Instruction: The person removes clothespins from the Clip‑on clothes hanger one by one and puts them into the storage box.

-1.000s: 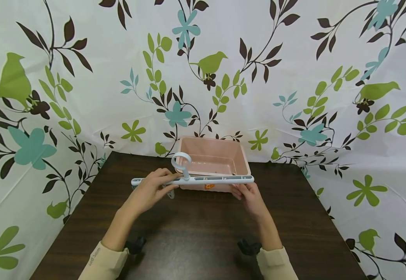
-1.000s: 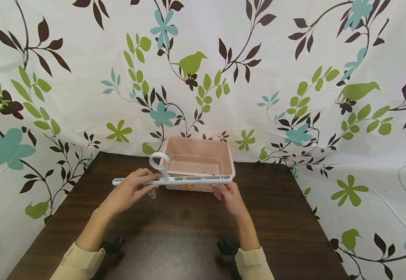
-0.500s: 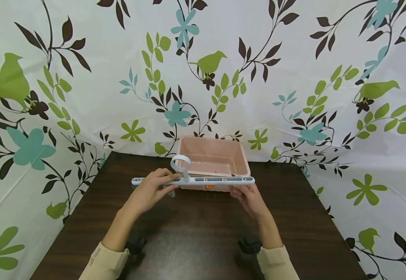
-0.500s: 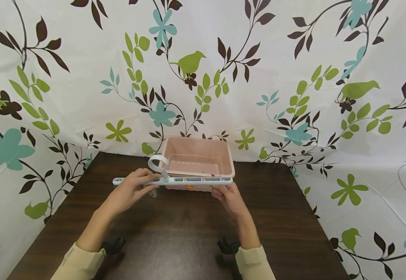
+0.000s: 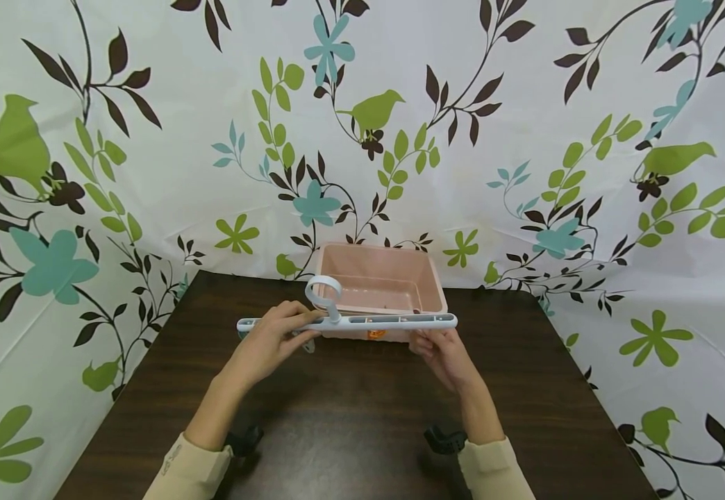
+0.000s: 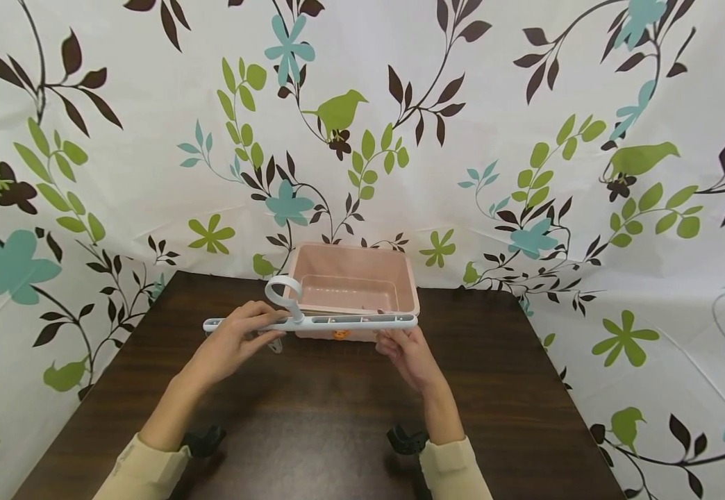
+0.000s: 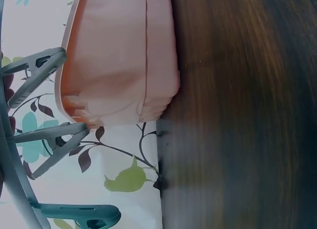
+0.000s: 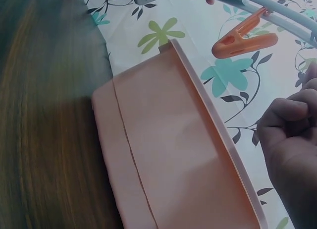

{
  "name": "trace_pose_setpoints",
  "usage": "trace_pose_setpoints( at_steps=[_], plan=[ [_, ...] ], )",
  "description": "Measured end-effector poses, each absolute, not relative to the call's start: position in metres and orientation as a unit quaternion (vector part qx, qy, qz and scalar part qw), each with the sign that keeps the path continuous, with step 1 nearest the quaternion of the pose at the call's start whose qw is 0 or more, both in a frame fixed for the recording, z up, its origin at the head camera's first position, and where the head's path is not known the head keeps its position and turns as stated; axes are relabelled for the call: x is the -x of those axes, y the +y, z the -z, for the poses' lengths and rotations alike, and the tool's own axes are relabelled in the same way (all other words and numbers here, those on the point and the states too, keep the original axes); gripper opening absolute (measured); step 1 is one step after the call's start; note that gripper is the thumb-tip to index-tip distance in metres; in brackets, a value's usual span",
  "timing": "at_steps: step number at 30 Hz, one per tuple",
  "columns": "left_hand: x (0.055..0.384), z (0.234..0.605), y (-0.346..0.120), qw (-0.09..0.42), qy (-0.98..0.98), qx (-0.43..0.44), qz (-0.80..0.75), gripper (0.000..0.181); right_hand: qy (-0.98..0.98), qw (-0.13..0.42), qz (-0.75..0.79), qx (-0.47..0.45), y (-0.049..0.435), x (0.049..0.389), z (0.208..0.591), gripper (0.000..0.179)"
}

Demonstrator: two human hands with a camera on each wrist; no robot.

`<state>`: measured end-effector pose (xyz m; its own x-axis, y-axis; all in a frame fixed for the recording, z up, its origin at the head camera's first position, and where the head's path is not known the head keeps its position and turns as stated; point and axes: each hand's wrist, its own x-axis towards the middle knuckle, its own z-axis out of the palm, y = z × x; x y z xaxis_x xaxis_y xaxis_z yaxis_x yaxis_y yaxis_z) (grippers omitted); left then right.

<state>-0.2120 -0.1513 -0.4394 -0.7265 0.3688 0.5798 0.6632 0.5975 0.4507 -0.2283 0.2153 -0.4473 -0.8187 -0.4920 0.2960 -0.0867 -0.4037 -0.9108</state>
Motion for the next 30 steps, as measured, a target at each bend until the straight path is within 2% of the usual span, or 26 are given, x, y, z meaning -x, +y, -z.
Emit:
trace_pose_setpoints(
  at_steps=[3, 8, 11, 14, 25, 30],
  plan=[
    [0.2125, 0.4401, -0.1494, 0.230, -0.861, 0.304, 0.337, 0.037, 0.520, 0.142, 0.799, 0.267, 0.2153, 0.2279, 0.4460, 0.026],
    [0.2144, 0.4405, -0.1461, 0.267, -0.851, 0.325, 0.315, 0.024, 0.479, 0.191, 0.803, 0.297, 0.2113, 0.2294, 0.4431, 0.028],
    [0.2146, 0.4405, -0.1457, 0.274, -0.850, 0.329, 0.307, 0.023, 0.468, 0.204, 0.806, 0.298, 0.2097, 0.2288, 0.4416, 0.020],
    [0.2145, 0.4404, -0.1462, 0.271, -0.850, 0.329, 0.309, 0.026, 0.462, 0.202, 0.810, 0.300, 0.2095, 0.2284, 0.4405, 0.020],
    [0.2136, 0.4387, -0.1478, 0.259, -0.848, 0.324, 0.328, 0.031, 0.461, 0.177, 0.813, 0.308, 0.2127, 0.2297, 0.4432, 0.038],
    [0.2143, 0.4397, -0.1484, 0.261, -0.844, 0.326, 0.337, 0.032, 0.469, 0.155, 0.815, 0.303, 0.2175, 0.2301, 0.4467, 0.039]
  ],
)
